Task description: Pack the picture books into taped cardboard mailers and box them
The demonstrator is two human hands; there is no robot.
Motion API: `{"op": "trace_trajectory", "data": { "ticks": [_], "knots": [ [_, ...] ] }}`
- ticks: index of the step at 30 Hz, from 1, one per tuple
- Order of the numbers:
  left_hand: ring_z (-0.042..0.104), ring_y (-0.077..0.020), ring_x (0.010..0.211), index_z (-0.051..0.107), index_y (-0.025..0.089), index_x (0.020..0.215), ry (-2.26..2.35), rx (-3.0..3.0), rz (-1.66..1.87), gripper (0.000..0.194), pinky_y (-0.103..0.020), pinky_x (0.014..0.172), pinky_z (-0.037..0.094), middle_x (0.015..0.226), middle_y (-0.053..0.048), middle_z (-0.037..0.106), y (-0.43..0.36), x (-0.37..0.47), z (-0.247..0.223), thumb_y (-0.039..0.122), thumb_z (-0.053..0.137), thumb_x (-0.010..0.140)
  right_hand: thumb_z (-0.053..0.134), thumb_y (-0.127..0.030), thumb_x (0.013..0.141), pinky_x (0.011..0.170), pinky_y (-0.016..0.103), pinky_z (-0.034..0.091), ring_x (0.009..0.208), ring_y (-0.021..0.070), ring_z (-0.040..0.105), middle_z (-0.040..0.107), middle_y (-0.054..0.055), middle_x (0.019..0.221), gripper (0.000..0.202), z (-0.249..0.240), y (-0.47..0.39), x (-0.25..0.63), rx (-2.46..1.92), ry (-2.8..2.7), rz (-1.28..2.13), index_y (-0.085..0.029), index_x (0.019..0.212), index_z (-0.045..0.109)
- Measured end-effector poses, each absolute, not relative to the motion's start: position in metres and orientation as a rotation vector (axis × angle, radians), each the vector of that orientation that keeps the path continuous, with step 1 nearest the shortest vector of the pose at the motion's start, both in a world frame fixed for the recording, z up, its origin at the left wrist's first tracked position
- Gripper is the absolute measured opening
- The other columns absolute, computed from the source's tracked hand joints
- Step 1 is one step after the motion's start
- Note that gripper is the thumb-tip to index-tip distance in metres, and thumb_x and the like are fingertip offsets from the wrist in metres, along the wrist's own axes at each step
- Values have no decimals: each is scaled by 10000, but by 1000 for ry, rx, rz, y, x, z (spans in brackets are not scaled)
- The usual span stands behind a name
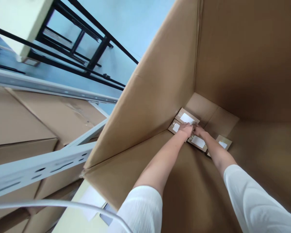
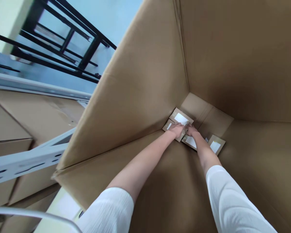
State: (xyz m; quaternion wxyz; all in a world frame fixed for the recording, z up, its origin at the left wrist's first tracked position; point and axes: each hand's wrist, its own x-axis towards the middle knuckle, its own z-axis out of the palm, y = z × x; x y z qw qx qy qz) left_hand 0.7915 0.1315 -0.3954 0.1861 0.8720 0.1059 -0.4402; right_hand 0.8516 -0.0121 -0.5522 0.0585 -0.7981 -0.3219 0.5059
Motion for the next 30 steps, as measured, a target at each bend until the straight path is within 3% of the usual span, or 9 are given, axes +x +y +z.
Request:
{"op": "trace_trajectory", "data": {
  "ticks": [8, 16, 22, 30],
  "knots": [
    [546, -357, 1436, 590, 227, 1484, 312, 2507, -1112, 539, -523, 1190, 449, 1531, -191, 589, 118, 810, -316, 210, 638, 947, 594, -419, 1026, 1251, 390, 387, 1532, 329, 477, 324, 180, 1771, 679, -447, -40, 876, -2460, -965, 1510, -152, 1640, 484],
    [562, -338, 1427, 568, 209, 1483, 307, 2553, -944, 508, -514, 1197, 441, 1545, -189, 573, 98, 810, -188, 174, 517, 979, 531, -427, 1076, 1284, 402, 352, 1594, 295, 394, 343, 201, 1750, 625, -307, -70, 911, -2570, -858, 1292, -128, 1624, 495],
    [557, -328, 1446, 513, 216, 1542, 359, 2561, -840, 525, -495, 1196, 455, 1561, -187, 556, 88, 784, -89, 234, 488, 1017, 548, -355, 1066, 1279, 356, 371, 1493, 251, 527, 544, 179, 1586, 493, -193, -96, 903, -2459, -880, 991, -134, 1500, 624],
    [564, -344, 1443, 501, 209, 1565, 375, 2572, -666, 535, -487, 1175, 474, 1582, -181, 550, 62, 736, -10, 277, 490, 1034, 608, -333, 1015, 1121, 435, 555, 1153, 251, 725, 642, 162, 1430, 382, -96, -115, 868, -2180, -887, 789, -194, 1354, 718]
  ]
}}
